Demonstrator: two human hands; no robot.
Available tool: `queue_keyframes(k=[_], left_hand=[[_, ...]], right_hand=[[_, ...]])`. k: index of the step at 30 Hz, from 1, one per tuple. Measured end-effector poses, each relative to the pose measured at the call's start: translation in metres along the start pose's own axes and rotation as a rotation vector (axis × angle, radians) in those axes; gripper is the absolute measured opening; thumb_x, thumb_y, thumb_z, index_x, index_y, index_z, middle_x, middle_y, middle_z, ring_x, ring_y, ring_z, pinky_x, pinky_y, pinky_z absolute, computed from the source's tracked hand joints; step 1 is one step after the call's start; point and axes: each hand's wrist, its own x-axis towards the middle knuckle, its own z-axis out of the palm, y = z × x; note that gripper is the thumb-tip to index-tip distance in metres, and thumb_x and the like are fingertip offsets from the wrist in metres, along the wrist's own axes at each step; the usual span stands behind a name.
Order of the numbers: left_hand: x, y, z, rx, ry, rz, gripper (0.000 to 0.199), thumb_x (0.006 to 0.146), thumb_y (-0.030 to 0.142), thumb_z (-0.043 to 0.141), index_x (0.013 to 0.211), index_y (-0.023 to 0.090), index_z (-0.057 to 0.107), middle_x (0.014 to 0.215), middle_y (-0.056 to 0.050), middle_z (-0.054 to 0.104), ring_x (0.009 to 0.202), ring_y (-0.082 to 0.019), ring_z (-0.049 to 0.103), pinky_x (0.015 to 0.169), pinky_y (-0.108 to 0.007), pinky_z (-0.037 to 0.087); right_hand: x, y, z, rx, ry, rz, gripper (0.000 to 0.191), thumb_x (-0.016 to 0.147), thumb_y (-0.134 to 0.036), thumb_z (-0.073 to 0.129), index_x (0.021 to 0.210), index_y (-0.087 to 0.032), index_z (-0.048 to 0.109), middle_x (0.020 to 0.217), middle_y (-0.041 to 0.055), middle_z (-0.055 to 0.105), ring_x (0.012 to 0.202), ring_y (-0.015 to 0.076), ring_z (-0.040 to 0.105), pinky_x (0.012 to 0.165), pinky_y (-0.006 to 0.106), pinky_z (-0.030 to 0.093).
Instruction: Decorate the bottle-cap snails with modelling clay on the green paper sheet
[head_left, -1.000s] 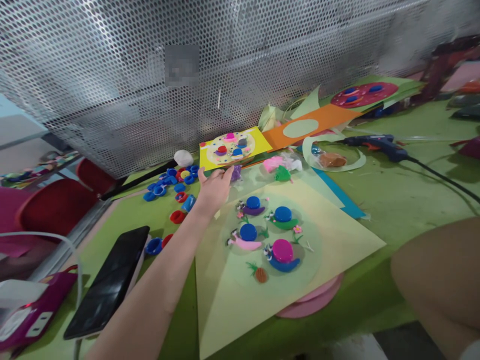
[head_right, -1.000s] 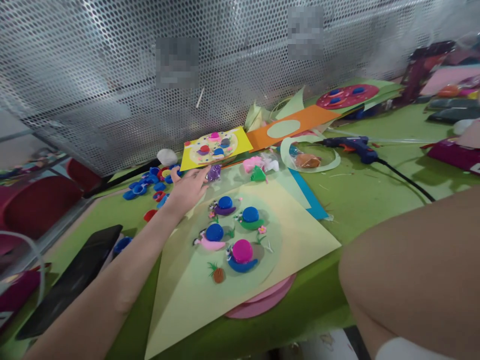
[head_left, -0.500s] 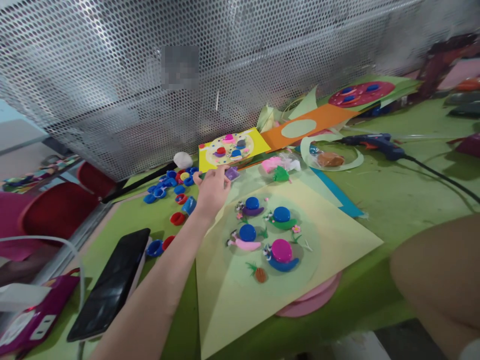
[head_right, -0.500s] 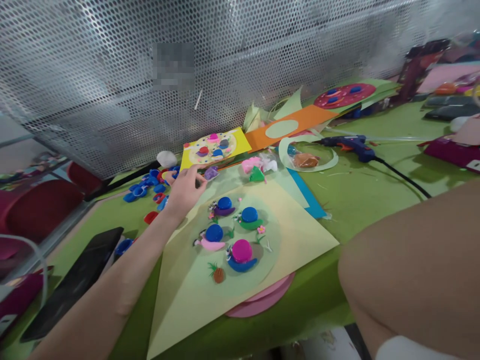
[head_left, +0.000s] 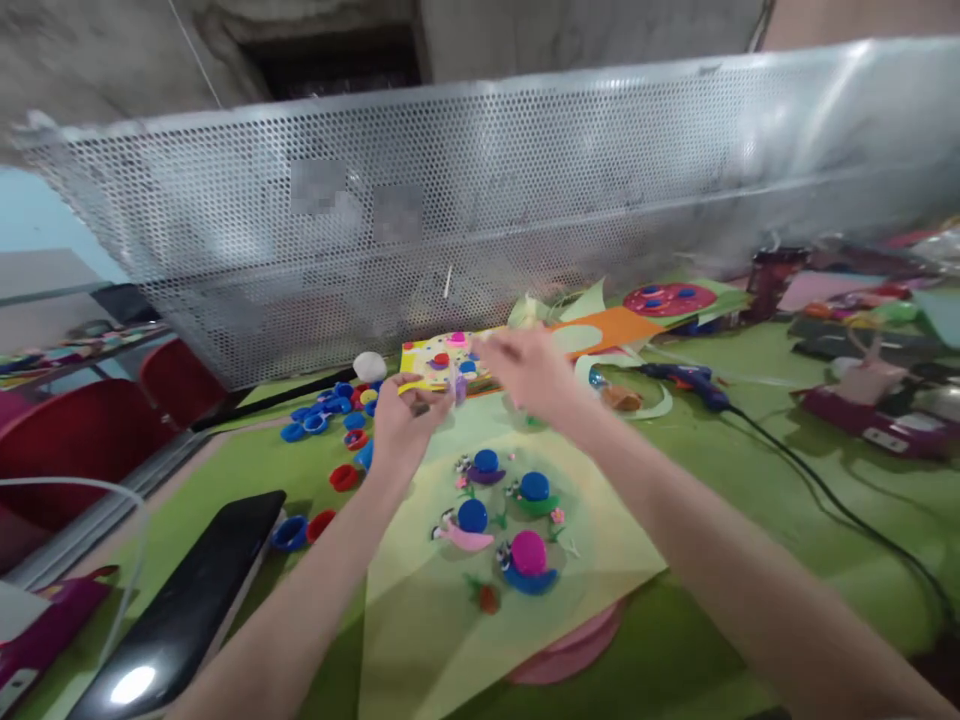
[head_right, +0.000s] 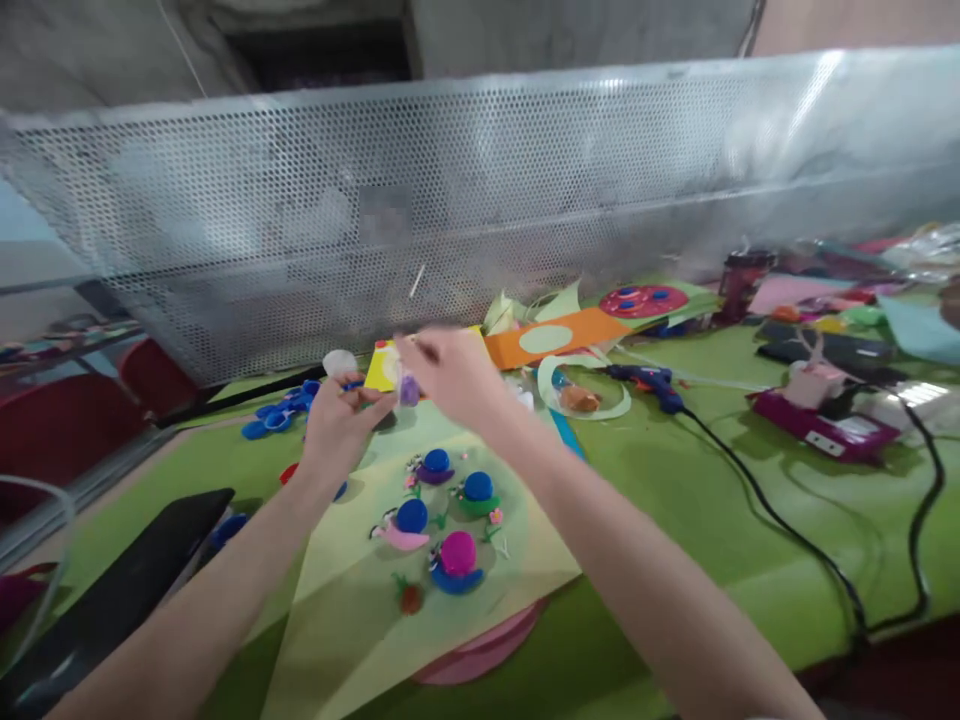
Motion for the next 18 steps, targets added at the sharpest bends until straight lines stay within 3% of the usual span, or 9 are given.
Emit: queue_keyframes(k=[2, 4, 8, 11, 14, 18], left_hand=[[-0.012, 0.005, -0.004, -0.065, -0.024, -0.001, 0.04, 0.063, 0.028, 0.067, 0.091, 0.02, 0.039, 0.061, 0.006, 0.058, 0.06, -0.015, 0.059, 0.062, -0.028, 0.045], [-0.022, 0.01, -0.008, -0.106, -0.028, 0.013, 0.035, 0.061, 0.023, 0.067, 0.084, 0.021, 0.041, 0.06, 0.007, 0.055, 0.068, -0.016, 0.059, 0.07, -0.029, 0.044], [-0.034, 0.021, -0.012, -0.164, -0.058, 0.005, 0.029, 0.063, 0.02, 0.067, 0.077, 0.021, 0.042, 0.062, 0.007, 0.053, 0.074, -0.016, 0.056, 0.077, -0.029, 0.04], [-0.038, 0.027, -0.012, -0.208, -0.091, -0.05, 0.033, 0.064, 0.022, 0.069, 0.083, 0.021, 0.042, 0.06, 0.008, 0.052, 0.071, -0.014, 0.055, 0.071, -0.027, 0.041], [-0.041, 0.029, -0.01, -0.25, -0.098, -0.11, 0.035, 0.064, 0.026, 0.068, 0.086, 0.02, 0.042, 0.059, 0.008, 0.051, 0.065, -0.013, 0.055, 0.065, -0.025, 0.043], [-0.043, 0.028, -0.007, -0.256, -0.054, -0.145, 0.035, 0.065, 0.028, 0.066, 0.091, 0.019, 0.043, 0.057, 0.009, 0.048, 0.065, -0.013, 0.056, 0.064, -0.025, 0.044]], right_hand=[[-0.007, -0.001, 0.011, 0.001, -0.079, -0.017, 0.039, 0.086, -0.037, 0.049, 0.054, -0.015, 0.044, 0.049, -0.0059, 0.035, 0.047, 0.0059, 0.036, 0.046, 0.02, 0.029], [-0.015, 0.002, 0.023, 0.03, -0.155, -0.015, 0.041, 0.084, -0.035, 0.05, 0.05, -0.017, 0.035, 0.045, -0.0064, 0.028, 0.044, 0.0059, 0.029, 0.043, 0.022, 0.022], [-0.027, 0.007, 0.034, 0.132, -0.225, -0.003, 0.038, 0.088, -0.036, 0.038, 0.055, -0.019, 0.033, 0.049, -0.0055, 0.033, 0.046, 0.0068, 0.032, 0.043, 0.02, 0.026], [-0.031, 0.008, 0.031, 0.224, -0.246, 0.001, 0.034, 0.088, -0.036, 0.034, 0.059, -0.019, 0.033, 0.051, -0.0054, 0.035, 0.047, 0.0072, 0.034, 0.044, 0.019, 0.029], [-0.033, 0.007, 0.029, 0.281, -0.229, -0.004, 0.031, 0.087, -0.034, 0.033, 0.059, -0.02, 0.03, 0.051, -0.0055, 0.032, 0.047, 0.0077, 0.032, 0.044, 0.019, 0.028], [-0.036, 0.009, 0.033, 0.198, -0.152, -0.052, 0.03, 0.083, -0.027, 0.036, 0.056, -0.02, 0.026, 0.052, -0.0054, 0.029, 0.049, 0.0079, 0.028, 0.046, 0.02, 0.023]])
